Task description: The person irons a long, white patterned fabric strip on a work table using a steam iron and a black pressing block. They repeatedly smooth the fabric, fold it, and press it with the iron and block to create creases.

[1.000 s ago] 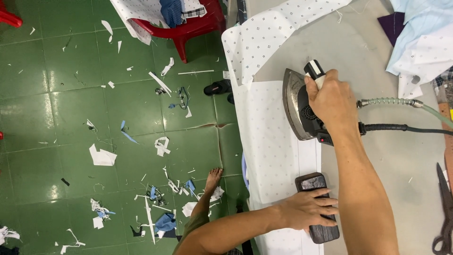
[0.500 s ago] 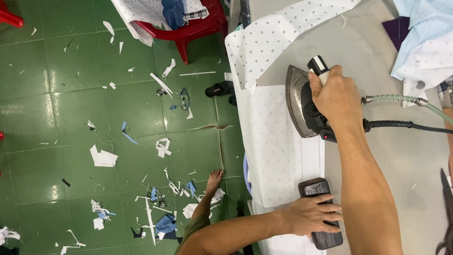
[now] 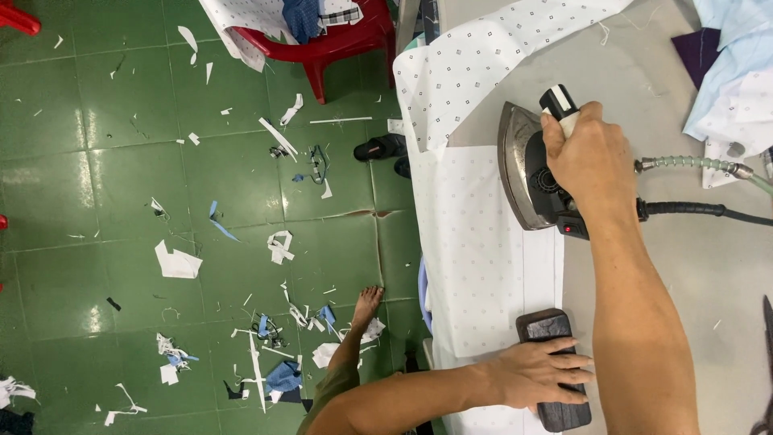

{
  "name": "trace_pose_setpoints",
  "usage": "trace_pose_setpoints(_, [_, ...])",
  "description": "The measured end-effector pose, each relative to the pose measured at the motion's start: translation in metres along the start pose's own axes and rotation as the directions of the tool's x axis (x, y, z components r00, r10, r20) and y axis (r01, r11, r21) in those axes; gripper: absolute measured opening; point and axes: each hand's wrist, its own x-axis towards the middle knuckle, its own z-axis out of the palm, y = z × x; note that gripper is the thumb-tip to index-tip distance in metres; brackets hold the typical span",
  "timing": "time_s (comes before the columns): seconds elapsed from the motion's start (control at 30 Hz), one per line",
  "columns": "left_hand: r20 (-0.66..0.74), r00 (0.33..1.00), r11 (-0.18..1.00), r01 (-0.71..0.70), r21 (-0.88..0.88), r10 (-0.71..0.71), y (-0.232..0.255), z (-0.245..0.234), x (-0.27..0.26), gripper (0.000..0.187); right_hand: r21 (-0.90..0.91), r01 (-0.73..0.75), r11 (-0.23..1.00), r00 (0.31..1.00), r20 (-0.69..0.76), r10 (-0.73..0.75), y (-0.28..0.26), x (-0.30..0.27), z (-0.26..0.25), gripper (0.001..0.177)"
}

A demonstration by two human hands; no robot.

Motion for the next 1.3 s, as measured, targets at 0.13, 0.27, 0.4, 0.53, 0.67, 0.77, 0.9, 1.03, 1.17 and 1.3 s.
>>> trace_pose_setpoints(0.13, [0.041,0.999,1.000,0.011,0.011,-0.011,0.000,-0.006,-0.002,0.087,0.012,-0.005,1.000,1.000,0.002,0.005,-0.004,-0.001,-0.003,0.055])
trace_pose_setpoints(0.27, [-0.034,0.999,0.998,0.011,-0.062,-0.013,-0.001,-0.007,-0.004,0.067,0.024,-0.022,0.999,1.000,0.019,0.022,-0.007,-0.002,-0.006,0.055])
trace_pose_setpoints(0.4, [-0.121,0.991,0.999,0.048,-0.017,-0.049,0.002,-0.023,-0.008,0.060,0.099,-0.008,0.995,1.000,0.024,0.006,0.002,0.001,-0.001,0.055])
trace_pose_setpoints(0.53, [-0.196,0.980,0.998,0.036,0.043,-0.027,0.006,-0.020,-0.022,0.052,0.173,-0.032,0.984,0.999,0.034,0.027,0.002,-0.016,-0.006,0.053])
trace_pose_setpoints(0.67, [-0.047,0.996,0.997,0.074,0.002,-0.074,-0.009,-0.048,-0.077,0.055,0.133,-0.105,0.986,0.994,0.052,0.099,0.017,-0.057,-0.002,0.052])
trace_pose_setpoints(0.77, [-0.112,0.988,0.993,0.096,-0.068,-0.103,-0.030,-0.066,-0.122,0.056,0.099,-0.142,0.985,0.988,0.073,0.135,0.023,-0.117,-0.011,0.054])
trace_pose_setpoints(0.9, [-0.163,0.969,0.982,0.181,-0.053,-0.187,-0.066,-0.101,-0.153,0.059,0.193,-0.263,0.945,0.954,0.196,0.226,0.029,-0.205,-0.027,0.061])
trace_pose_setpoints(1.03, [-0.068,0.980,0.982,0.190,0.009,-0.188,-0.080,-0.117,-0.138,0.063,0.188,-0.362,0.913,0.923,0.210,0.323,0.051,-0.289,-0.018,0.049])
trace_pose_setpoints(1.17, [0.055,0.991,0.992,0.122,0.025,-0.123,-0.066,-0.103,-0.101,0.064,0.185,-0.457,0.870,0.875,0.269,0.403,0.072,-0.370,-0.008,0.046])
trace_pose_setpoints(1.3, [0.220,0.975,0.998,-0.047,0.033,0.039,-0.042,-0.077,-0.065,0.065,0.215,-0.587,0.781,0.796,0.332,0.507,0.081,-0.437,-0.009,0.045])
